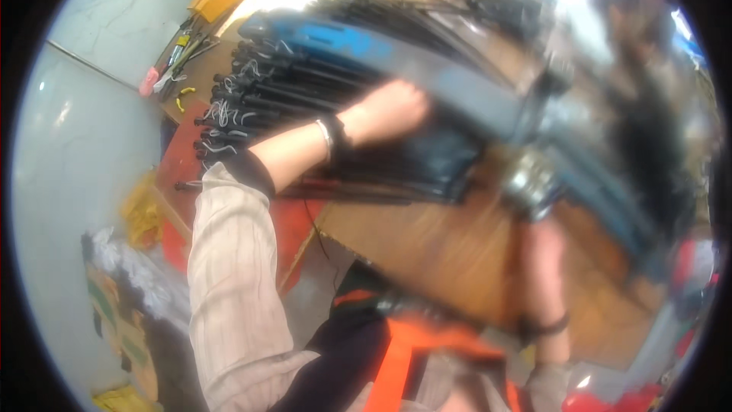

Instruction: Processing or bending thin metal rods using a manual mechanical jig.

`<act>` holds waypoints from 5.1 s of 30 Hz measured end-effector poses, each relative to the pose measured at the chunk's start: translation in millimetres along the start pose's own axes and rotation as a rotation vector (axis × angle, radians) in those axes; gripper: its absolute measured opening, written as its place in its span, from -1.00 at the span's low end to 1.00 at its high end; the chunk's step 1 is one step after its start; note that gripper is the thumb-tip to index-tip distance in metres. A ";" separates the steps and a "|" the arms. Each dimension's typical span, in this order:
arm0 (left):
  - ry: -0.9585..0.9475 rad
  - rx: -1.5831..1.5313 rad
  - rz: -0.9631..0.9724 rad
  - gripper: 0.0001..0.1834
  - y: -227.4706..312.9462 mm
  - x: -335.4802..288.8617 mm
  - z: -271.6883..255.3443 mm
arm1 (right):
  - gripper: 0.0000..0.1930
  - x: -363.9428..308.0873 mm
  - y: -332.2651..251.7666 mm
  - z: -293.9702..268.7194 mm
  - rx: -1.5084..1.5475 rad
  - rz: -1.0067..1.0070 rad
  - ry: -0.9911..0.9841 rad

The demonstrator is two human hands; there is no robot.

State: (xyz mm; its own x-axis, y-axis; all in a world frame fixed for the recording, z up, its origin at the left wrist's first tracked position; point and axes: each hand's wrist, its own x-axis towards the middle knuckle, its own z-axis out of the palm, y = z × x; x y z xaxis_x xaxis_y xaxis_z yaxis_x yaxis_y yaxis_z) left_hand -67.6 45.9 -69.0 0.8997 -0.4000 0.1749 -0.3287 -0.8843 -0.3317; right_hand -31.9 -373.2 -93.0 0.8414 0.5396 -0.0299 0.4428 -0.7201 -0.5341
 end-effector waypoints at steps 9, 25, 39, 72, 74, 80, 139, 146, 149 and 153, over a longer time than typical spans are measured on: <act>-0.078 -0.339 0.179 -0.50 -5.5 -11.5 -55.8 | -0.80 -23.2 -44.4 -2.3 0.087 -0.273 0.079; 0.088 -0.483 0.210 -0.60 74.3 -8.5 -78.8 | -0.81 -36.5 -53.6 -3.0 0.447 -0.064 0.006; -0.214 -0.561 0.287 -0.55 126.3 37.7 -151.4 | -0.53 -58.9 -32.4 -19.1 -0.149 -0.620 0.593; 0.222 -0.439 0.272 -0.64 111.5 157.6 -197.9 | -0.64 -22.4 20.6 -134.1 0.108 -0.442 1.002; 0.232 -0.436 0.220 -0.65 104.7 147.4 -194.0 | -0.64 -15.1 18.6 -123.1 0.103 -0.482 0.915; 0.296 -0.418 0.228 -0.63 85.6 125.9 -179.1 | -0.64 -0.2 9.4 -108.1 0.030 -0.471 0.985; 0.051 -0.553 -0.098 -0.79 24.2 135.3 -41.8 | -0.92 36.3 182.0 -167.6 -0.500 -0.207 0.740; 0.561 -0.427 -0.063 -0.79 30.6 130.7 -33.2 | -0.90 38.9 159.0 -167.0 -0.489 -0.141 0.743; 0.479 -0.469 -0.101 -0.80 28.6 137.2 -33.6 | -0.75 44.5 125.0 -157.5 -0.443 -0.306 0.716; 0.291 -0.542 -0.102 -0.81 32.0 146.6 -33.6 | -0.66 39.9 76.4 -116.8 -0.355 -0.401 0.722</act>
State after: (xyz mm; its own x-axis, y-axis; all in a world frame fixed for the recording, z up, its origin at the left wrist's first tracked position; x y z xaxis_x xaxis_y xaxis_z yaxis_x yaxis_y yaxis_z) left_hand 44.1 -49.1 -22.9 0.8440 -0.2891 0.4518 -0.4135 -0.8873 0.2045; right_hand 71.7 -457.6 -36.3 0.5394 0.4601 0.7053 0.7142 -0.6936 -0.0937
